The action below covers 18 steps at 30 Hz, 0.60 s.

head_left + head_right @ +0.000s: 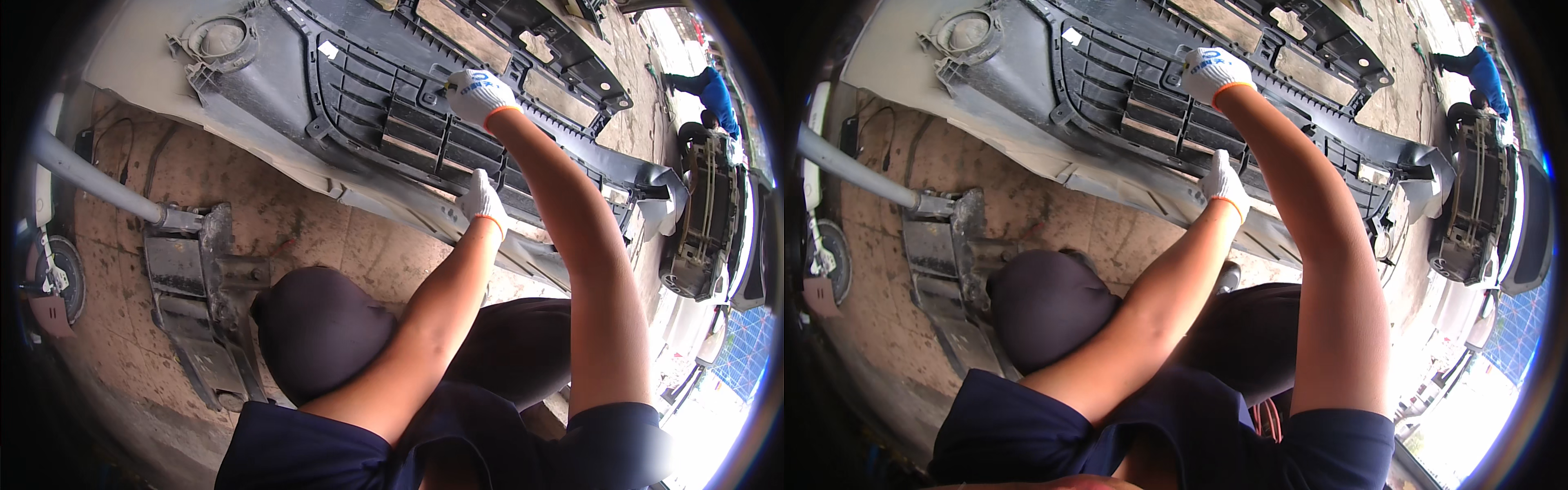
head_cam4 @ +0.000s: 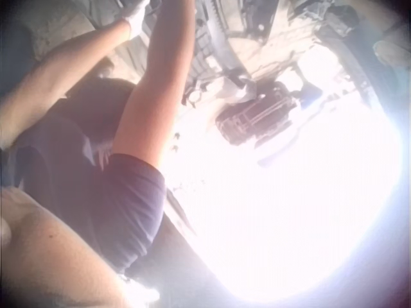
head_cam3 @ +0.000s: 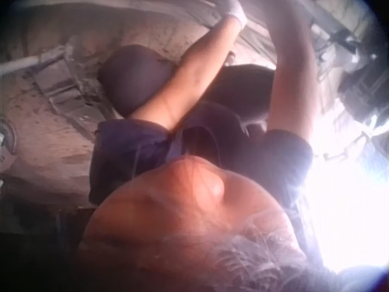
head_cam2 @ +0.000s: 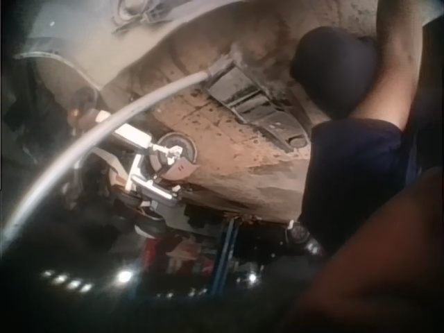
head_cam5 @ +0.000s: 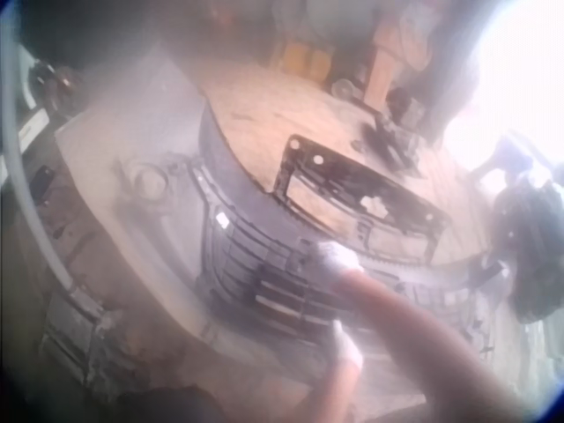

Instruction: The person uses a screwdriver to pry and remove a grille insert from a detached car bumper, then places the removed part on the floor. The person later picks up the grille and aligns it with the bumper, preparing to reattach it.

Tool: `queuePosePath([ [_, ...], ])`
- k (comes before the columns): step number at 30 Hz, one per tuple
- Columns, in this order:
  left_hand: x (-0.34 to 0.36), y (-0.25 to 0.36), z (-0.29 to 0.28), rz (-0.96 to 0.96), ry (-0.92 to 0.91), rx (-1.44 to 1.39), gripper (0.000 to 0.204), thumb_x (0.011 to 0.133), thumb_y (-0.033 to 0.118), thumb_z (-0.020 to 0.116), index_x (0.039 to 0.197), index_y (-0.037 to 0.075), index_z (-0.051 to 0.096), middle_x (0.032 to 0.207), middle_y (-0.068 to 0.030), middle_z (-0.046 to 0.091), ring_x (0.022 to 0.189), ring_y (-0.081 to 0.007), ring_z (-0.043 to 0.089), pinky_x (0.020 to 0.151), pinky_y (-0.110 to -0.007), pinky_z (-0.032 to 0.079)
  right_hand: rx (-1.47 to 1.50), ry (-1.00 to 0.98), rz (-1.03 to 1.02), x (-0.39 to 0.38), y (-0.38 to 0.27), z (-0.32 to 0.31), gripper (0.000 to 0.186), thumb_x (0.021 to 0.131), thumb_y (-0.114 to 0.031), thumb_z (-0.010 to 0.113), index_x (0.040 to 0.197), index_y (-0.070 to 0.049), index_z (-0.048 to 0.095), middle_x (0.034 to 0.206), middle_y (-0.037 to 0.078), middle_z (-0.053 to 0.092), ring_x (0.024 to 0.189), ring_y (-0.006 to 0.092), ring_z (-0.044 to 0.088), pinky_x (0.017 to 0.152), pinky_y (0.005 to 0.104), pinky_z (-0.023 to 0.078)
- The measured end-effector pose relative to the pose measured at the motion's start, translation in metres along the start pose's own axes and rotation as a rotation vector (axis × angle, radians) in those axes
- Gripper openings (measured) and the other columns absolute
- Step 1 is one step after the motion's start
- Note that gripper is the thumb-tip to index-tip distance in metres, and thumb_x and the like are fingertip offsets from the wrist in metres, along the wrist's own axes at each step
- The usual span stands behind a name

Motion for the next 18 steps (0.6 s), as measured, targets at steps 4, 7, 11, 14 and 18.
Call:
queuePosePath([
  [4, -0.004, 0.003, 0.000, -0.003, 0.026, 0.055, 0.110, 0.084, 0.055, 0.078, 0.159, -0.008, 0.027, 0.168, -0.0250, 0.033, 0.147, -0.0357, 0.046, 0.120, -0.048, 0.041, 0.178, -0.046, 0.033, 0.022, 0.017, 0.000, 0.035, 0.093, -0.031, 0.060, 0.112, -0.010, 0.079, 0.104, 0.017, 0.079, 0.095, 0.0336, 0.076, 0.086, 0.0427, 0.059],
  [7, -0.006, 0.004, 0.000, 0.018, 0.079, 0.133, 0.109, 0.088, 0.056, 0.075, 0.159, -0.008, 0.024, 0.164, -0.0290, 0.037, 0.144, -0.0374, 0.049, 0.119, -0.048, 0.041, 0.366, -0.085, 0.115, 0.023, 0.032, 0.010, 0.033, 0.093, -0.032, 0.062, 0.105, -0.007, 0.080, 0.096, 0.016, 0.079, 0.085, 0.0307, 0.075, 0.083, 0.0412, 0.058],
  [11, -0.002, -0.002, 0.002, 0.004, 0.062, 0.079, 0.109, 0.089, 0.057, 0.075, 0.159, -0.009, 0.023, 0.165, -0.0282, 0.037, 0.146, -0.0362, 0.047, 0.121, -0.046, 0.039, 0.476, -0.123, 0.136, 0.012, 0.039, 0.027, 0.037, 0.096, -0.033, 0.059, 0.116, -0.008, 0.079, 0.105, 0.021, 0.077, 0.095, 0.0391, 0.075, 0.088, 0.0409, 0.058],
  [14, 0.003, -0.006, 0.001, -0.027, 0.054, 0.077, 0.110, 0.089, 0.059, 0.076, 0.158, -0.011, 0.025, 0.165, -0.0271, 0.038, 0.147, -0.0343, 0.046, 0.122, -0.044, 0.036, 0.365, -0.058, 0.056, 0.008, 0.038, 0.021, 0.037, 0.097, -0.032, 0.057, 0.116, -0.009, 0.078, 0.105, 0.021, 0.077, 0.096, 0.0397, 0.075, 0.088, 0.0423, 0.058],
  [18, 0.005, -0.010, 0.003, -0.054, 0.044, 0.066, 0.109, 0.091, 0.061, 0.075, 0.157, -0.011, 0.027, 0.164, -0.0269, 0.039, 0.146, -0.0330, 0.047, 0.123, -0.043, 0.035, 0.188, -0.049, -0.049, 0.010, 0.032, 0.008, 0.036, 0.098, -0.031, 0.053, 0.111, -0.010, 0.079, 0.101, 0.021, 0.077, 0.094, 0.0391, 0.075, 0.084, 0.0441, 0.059],
])
Point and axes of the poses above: each hand's wrist, its own x-axis towards the middle knuckle, its own z-axis out of the palm, y = z × x, the point moved 6 cm from there along x, towards the middle knuckle
